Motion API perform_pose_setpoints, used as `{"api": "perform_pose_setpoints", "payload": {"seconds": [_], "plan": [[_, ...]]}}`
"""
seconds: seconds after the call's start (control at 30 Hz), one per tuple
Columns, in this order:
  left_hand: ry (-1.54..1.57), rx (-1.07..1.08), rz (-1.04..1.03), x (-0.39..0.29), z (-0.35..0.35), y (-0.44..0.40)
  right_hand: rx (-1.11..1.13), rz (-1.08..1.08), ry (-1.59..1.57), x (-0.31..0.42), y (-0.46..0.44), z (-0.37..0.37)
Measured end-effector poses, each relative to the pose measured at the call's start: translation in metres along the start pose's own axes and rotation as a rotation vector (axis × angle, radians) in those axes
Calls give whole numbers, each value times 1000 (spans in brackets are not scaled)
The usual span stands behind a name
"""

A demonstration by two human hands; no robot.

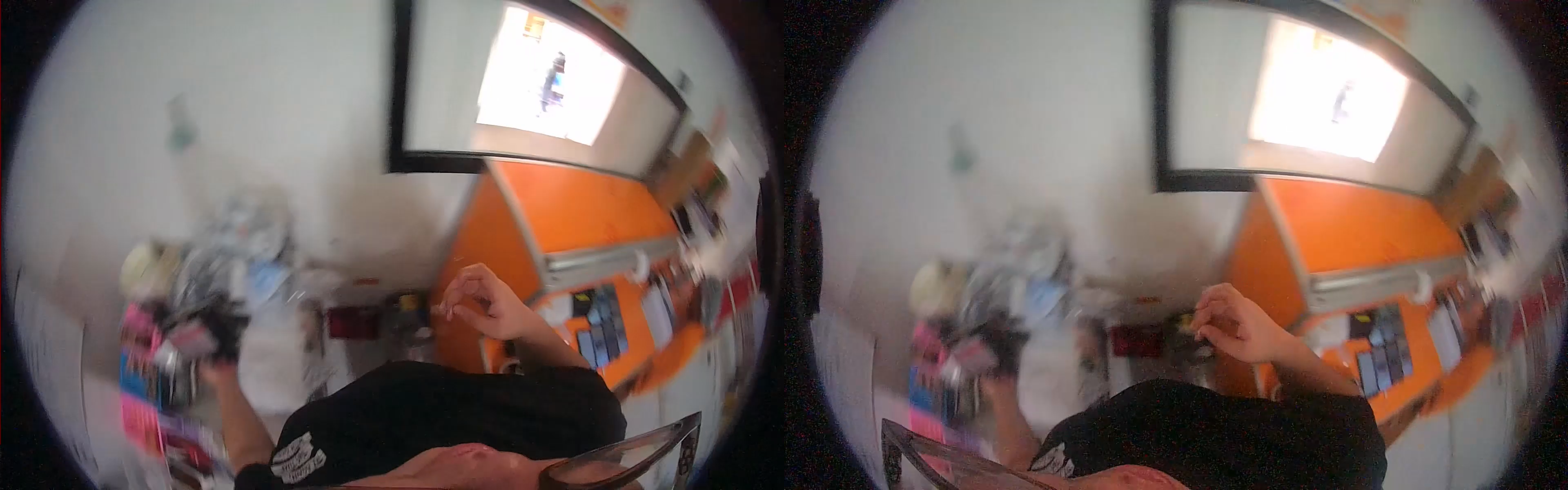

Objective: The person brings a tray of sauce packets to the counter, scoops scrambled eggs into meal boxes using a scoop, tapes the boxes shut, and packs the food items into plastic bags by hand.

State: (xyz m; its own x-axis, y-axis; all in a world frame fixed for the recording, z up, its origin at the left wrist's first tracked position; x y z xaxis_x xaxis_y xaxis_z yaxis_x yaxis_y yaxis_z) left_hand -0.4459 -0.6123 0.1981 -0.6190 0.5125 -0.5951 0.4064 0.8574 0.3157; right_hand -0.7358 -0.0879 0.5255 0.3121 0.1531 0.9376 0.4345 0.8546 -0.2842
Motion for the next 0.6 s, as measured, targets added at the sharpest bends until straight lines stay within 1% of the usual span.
{"api": "perform_pose_setpoints", "payload": {"seconds": [0.07,0.1,0.2,0.23,0.37,0.43,0.5,0.57,0.6], "plan": [[-86,-29,-4,11,-3,-17,90,5,-127,26,28,36],[-123,-51,-12,13,-3,-20,72,19,-254,33,44,52],[-198,-100,-6,28,-9,-35,-68,180,-288,42,72,101],[-213,-107,-2,32,-14,-40,-176,170,-201,36,83,113],[-274,-99,10,42,-29,-51,-421,226,-155,23,109,135],[-266,-91,18,41,-23,-56,-500,229,-84,12,111,146],[-273,-90,16,32,-9,-61,-653,191,-67,10,113,157],[-342,-67,27,18,-3,-69,-735,145,-50,15,119,167],[-387,-57,34,13,-5,-73,-700,217,28,30,117,164]]}}
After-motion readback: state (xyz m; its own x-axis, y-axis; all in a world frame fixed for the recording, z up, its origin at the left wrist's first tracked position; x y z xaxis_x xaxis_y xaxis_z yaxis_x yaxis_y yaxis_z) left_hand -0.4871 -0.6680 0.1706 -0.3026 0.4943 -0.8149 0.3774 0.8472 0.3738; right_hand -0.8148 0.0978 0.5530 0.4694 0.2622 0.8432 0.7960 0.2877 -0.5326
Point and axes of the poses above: each hand's wrist, its own y-axis away from the middle knuckle, its own z-axis out of the back of the hand, x = y × z, the point moved 7 cm from there along -y, towards the middle knuckle, and after that the axes turned 5 degrees about -y, right-handed, at the moved point
